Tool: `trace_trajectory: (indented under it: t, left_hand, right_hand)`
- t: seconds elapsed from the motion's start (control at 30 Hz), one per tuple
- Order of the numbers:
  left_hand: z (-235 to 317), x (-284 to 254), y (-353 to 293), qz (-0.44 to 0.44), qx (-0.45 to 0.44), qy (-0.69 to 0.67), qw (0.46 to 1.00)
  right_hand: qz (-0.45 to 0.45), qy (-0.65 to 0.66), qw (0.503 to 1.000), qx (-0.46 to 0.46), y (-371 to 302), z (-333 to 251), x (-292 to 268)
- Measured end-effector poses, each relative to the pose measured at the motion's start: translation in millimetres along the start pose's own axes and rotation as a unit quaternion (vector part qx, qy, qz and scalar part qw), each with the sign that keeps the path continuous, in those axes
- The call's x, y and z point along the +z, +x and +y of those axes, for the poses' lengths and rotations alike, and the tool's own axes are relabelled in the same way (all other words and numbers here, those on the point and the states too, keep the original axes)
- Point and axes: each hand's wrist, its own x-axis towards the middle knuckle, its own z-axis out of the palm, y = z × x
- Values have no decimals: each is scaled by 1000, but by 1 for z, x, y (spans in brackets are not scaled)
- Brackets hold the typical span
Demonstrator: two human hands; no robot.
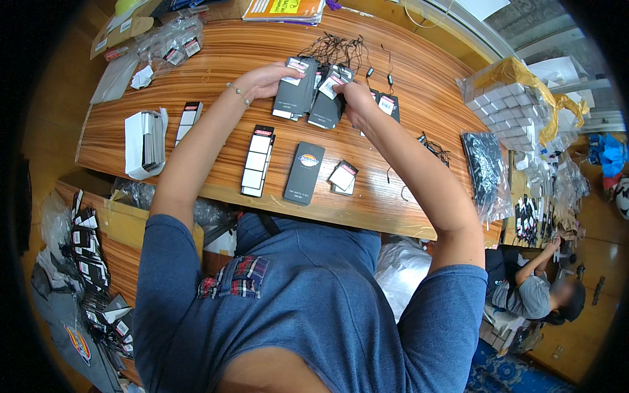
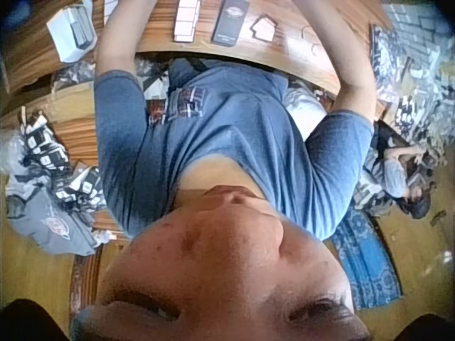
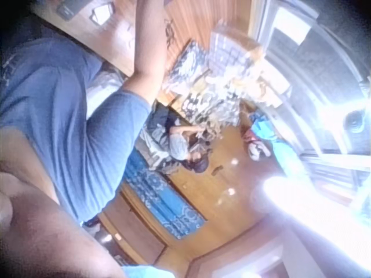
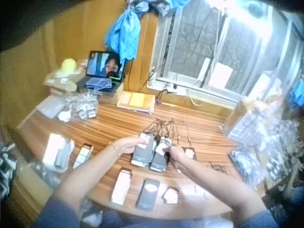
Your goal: The person sits at a wooden table and assembles small electronic components by attaching black wires to rectangular tags. They handle the items by hand, picking up tags and wires, connecting them, and stacking the finished products into neat piles on the table.
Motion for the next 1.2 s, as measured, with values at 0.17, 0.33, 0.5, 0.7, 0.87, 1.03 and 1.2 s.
trace_trajectory:
  t: [0.17, 0.33, 0.5, 0.7, 0.87, 1.03, 1.2]
  left_hand:
    - [6, 2, 0, 10, -7, 20, 1000]
    - [14, 6, -7, 65, -14, 15, 998]
    - [14, 3, -5, 35, -14, 11, 999]
    - [11, 3, -2, 18, -8, 9, 1000]
    - [12, 5, -5, 28, -10, 11, 999]
    - [14, 8, -8, 8, -21, -22, 1000]
    - [13, 14, -10, 15, -27, -22, 999]
  right_hand:
    - [-13, -9, 1000, 13, 4, -4, -5]
    - [-19, -2, 999, 25, -6, -12, -7]
    - [-50, 16, 997, 50, -11, -17, -6]
    - [-54, 49, 995, 73, -10, -19, -7]
    - [-81, 76, 991, 74, -6, -20, -12]
    - [-95, 75, 989, 81, -8, -26, -13]
    - [-77, 50, 992, 86, -11, -40, -6]
